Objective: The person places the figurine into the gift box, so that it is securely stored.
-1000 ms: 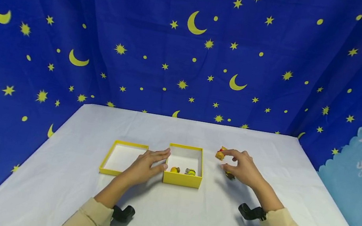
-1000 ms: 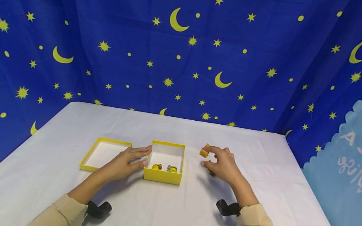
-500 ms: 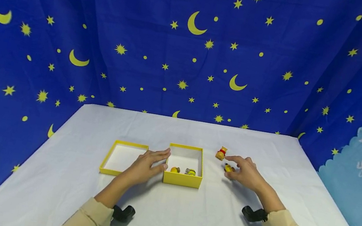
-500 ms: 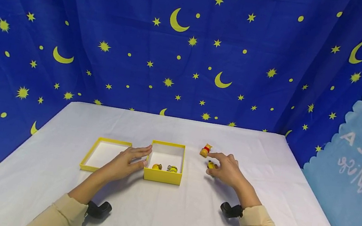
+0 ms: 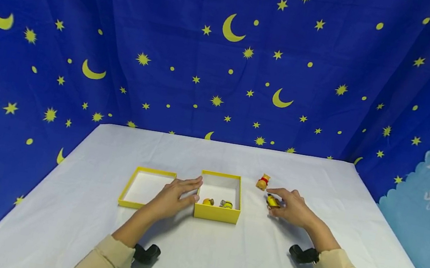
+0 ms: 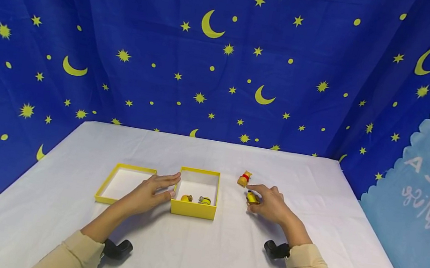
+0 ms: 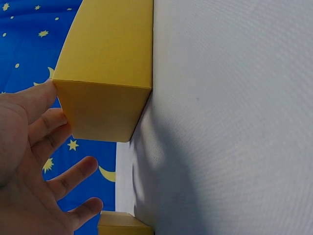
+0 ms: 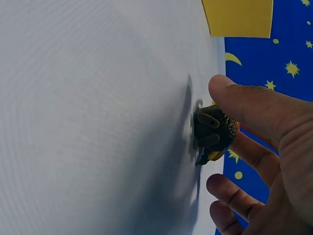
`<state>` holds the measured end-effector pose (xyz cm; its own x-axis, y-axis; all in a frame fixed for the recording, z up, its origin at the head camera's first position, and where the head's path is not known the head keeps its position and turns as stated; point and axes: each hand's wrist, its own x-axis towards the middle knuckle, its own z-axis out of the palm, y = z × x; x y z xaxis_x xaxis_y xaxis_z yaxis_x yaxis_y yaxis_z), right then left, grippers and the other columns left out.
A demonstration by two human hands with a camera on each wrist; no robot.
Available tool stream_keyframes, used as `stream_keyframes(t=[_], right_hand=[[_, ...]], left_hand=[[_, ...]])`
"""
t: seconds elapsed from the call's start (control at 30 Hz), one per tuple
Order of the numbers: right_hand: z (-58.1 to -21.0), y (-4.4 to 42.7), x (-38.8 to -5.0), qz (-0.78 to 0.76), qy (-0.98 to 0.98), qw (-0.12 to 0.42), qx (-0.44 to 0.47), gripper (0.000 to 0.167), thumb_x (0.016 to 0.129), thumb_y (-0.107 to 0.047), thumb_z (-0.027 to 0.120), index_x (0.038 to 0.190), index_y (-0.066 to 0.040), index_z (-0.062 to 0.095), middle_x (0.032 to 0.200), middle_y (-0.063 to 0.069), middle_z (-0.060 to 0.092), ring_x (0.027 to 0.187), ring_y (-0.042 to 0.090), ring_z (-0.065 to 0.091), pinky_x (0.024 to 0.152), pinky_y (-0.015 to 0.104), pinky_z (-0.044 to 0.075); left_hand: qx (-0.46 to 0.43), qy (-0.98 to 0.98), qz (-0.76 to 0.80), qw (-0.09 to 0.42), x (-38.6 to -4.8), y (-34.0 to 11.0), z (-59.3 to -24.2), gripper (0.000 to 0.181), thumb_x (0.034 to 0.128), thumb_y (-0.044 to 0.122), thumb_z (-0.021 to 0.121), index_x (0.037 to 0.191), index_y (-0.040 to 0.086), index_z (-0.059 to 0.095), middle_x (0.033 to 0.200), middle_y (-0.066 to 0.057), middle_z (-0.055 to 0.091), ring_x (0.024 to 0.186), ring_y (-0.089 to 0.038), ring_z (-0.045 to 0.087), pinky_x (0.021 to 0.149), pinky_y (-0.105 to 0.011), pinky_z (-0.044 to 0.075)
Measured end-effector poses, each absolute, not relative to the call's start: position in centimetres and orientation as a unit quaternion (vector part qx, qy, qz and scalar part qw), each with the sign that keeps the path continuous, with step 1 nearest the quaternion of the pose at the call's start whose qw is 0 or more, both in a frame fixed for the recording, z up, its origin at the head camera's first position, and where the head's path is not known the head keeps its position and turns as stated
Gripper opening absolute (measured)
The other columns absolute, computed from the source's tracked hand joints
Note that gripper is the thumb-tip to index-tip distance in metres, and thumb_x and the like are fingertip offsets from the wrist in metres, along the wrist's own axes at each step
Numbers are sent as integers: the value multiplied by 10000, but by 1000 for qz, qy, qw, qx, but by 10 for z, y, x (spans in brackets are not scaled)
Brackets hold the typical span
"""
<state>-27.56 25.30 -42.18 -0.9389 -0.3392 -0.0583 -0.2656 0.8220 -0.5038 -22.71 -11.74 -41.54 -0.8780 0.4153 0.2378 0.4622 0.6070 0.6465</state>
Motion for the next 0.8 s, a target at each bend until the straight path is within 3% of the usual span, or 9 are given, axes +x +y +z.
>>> stream_keyframes(t=[0.3,0.5,0.8], right_hand=[[-427,255,-278,-262,949,92,-151,622,799,-220,746,1368,-184,501,1297,90,552,990,224,427,751,299,363],[-430,255,-280,-278,942,102,-160,596,816,-163,724,1368,-155,498,1266,102,548,983,217,454,793,353,423],[-429,254,-280,-297,937,109,-149,586,823,-183,723,1362,-148,495,1271,114,535,982,227,479,799,348,427]], left_hand=[[-247,-896,-368,36,-228,-117,-417,466,951,267,556,1370,76,485,1486,-25,413,1370,-324,382,1132,-640,132],[-252,-894,-368,39,-228,-118,-417,466,950,258,559,1367,64,485,1483,-37,415,1366,-327,388,1133,-637,137],[-249,-893,-373,36,-228,-118,-417,470,949,268,561,1369,72,484,1487,-24,409,1369,-328,382,1137,-636,123]])
